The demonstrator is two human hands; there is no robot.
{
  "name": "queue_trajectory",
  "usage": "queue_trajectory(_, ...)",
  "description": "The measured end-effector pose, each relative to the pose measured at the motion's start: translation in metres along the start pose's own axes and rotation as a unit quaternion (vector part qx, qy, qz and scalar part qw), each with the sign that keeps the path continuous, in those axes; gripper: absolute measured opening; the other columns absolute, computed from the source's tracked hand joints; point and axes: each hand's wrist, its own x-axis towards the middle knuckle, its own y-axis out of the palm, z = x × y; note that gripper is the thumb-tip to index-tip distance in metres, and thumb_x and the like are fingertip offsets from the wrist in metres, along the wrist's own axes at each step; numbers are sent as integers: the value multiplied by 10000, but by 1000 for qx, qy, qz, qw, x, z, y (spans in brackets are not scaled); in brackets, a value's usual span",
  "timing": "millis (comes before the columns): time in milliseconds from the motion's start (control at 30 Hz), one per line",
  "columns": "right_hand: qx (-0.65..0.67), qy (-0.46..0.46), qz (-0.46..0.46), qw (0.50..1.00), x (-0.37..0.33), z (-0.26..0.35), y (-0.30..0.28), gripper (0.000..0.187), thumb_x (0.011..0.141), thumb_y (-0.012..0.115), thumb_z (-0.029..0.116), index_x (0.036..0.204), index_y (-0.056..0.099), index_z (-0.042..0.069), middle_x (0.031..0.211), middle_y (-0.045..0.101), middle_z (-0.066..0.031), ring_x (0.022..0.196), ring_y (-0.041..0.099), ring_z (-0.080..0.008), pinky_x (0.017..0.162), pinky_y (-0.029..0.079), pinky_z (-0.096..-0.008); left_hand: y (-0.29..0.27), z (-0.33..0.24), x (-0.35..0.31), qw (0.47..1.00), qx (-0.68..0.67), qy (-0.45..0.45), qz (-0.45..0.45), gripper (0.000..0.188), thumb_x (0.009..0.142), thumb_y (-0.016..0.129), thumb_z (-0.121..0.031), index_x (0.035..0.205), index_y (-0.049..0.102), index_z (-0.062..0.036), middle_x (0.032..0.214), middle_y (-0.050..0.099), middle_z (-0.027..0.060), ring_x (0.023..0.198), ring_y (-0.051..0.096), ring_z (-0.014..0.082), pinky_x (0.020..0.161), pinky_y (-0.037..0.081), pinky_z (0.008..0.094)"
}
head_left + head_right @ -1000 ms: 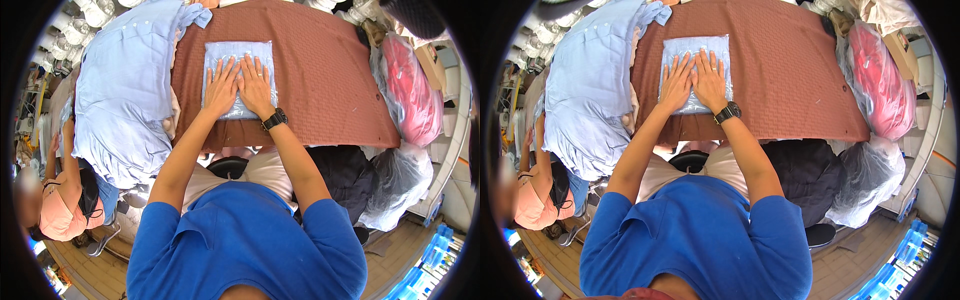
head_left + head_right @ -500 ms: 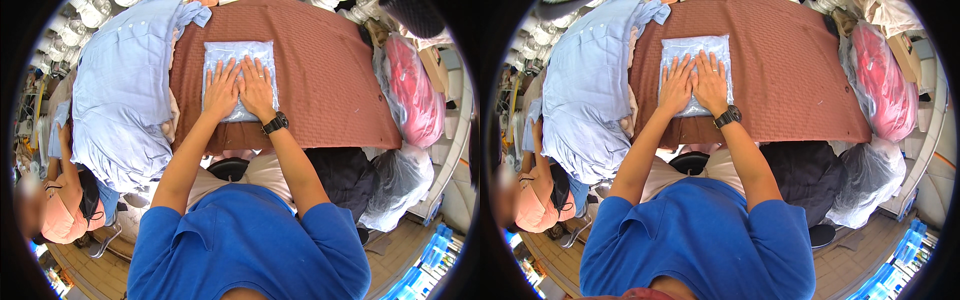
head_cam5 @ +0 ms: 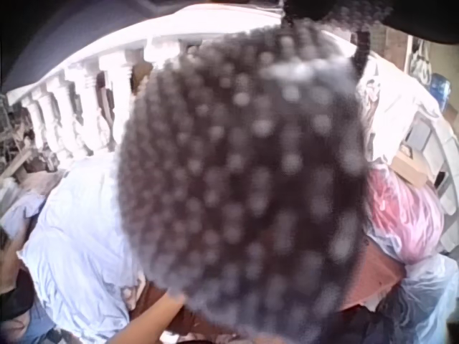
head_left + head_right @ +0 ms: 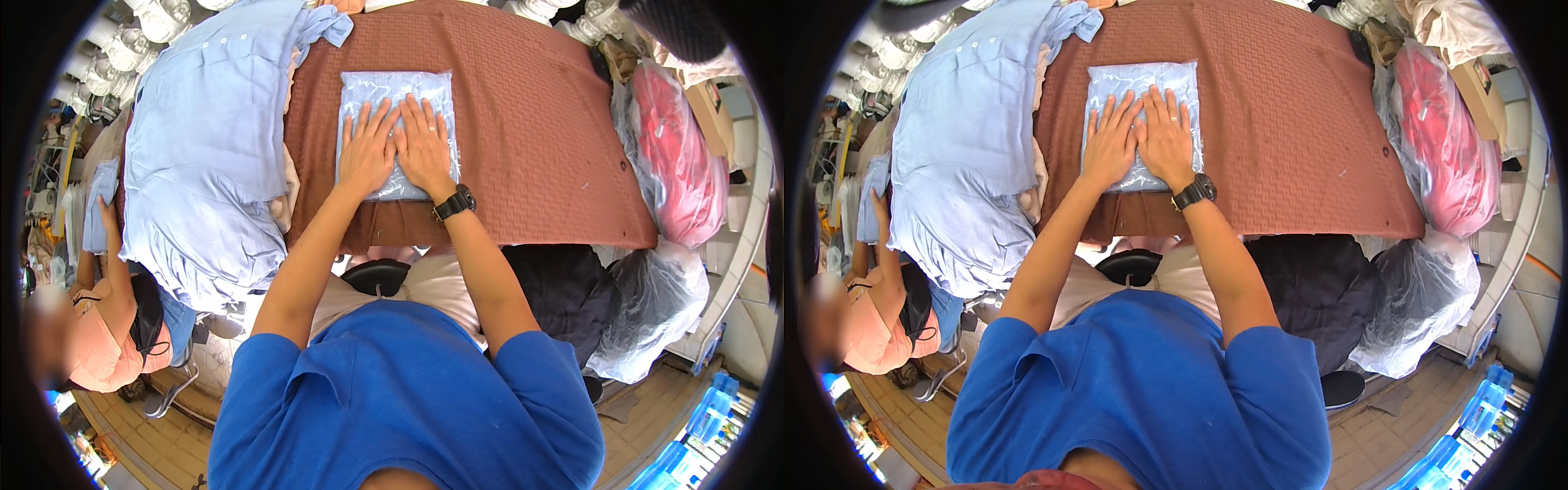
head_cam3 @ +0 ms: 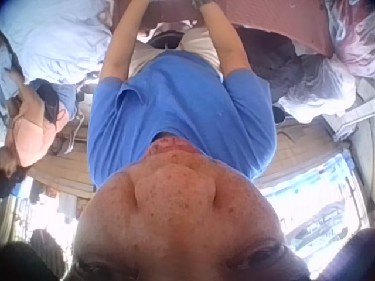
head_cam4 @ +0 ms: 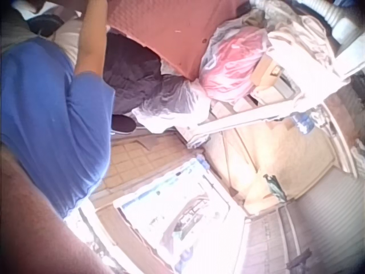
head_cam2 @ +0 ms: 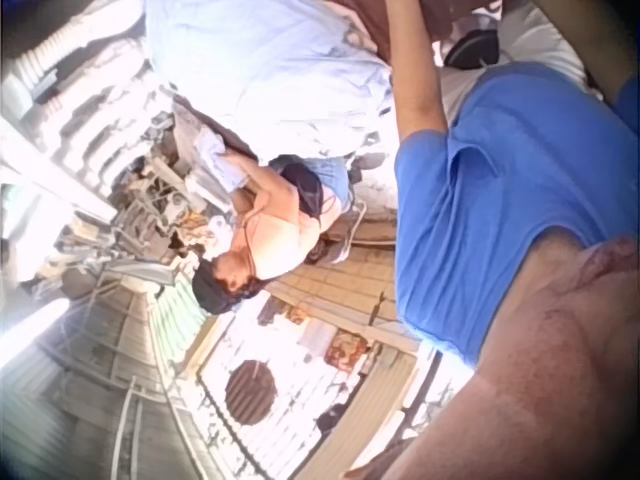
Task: The person places a folded blue shirt into a clear plastic bag and seals the bag by hand on a table.
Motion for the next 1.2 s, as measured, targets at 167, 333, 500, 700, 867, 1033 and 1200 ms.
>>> queue_trajectory(167,89,53,29,994,21,-8,-16,519,1056,426,303,1506,461,47,1610,390,-140,1503,308,-383,1226,204,-554,-15,19,26,988,-126,-65,57,450,1066,427,-303,1491,501,-175,1610,408,48,1530,270,328,1235,163,576)
queue_trajectory(333,-9,14,-9,1000,52,-16,-7,531,1050,445,305,1520,448,58,1618,376,-144,1508,298,-384,1227,207,-554,-5,29,60,998,-24,-43,-29,478,1078,414,-344,1529,453,-189,1638,359,48,1546,231,310,1240,147,579)
queue_trajectory(500,-6,18,-5,1000,40,-28,17,534,1043,452,311,1515,455,62,1629,356,-133,1510,294,-375,1228,214,-546,15,32,53,999,11,-49,-2,525,1076,394,-392,1565,394,-201,1660,311,55,1547,225,310,1245,144,572)
queue_trajectory(700,-14,27,18,999,40,-28,16,543,1049,421,318,1526,437,59,1637,341,-128,1514,289,-361,1233,212,-536,16,30,47,999,12,-52,-7,535,1064,410,-411,1560,407,-209,1657,318,62,1545,232,307,1245,149,563)
queue_trajectory(867,-3,30,24,999,40,-26,14,546,1051,414,321,1530,430,59,1642,331,-126,1521,275,-356,1243,187,-528,16,30,46,998,18,-55,-5,538,1076,371,-417,1577,375,-223,1670,297,36,1556,213,272,1250,128,551)
queue_trajectory(1033,-3,41,32,999,40,-29,12,554,1055,407,340,1544,415,80,1660,296,-118,1539,241,-333,1255,152,-514,16,27,51,998,-10,-61,-10,529,1070,403,-431,1552,422,-215,1660,323,27,1553,229,259,1253,104,545)
queue_trajectory(1200,195,84,-34,977,55,-39,-12,491,1034,511,255,1484,493,60,1560,449,-167,1475,364,-358,1220,259,-482,17,89,60,952,-266,-134,-76,407,994,614,-267,1391,609,-175,1539,474,138,1379,488,309,1145,361,474)
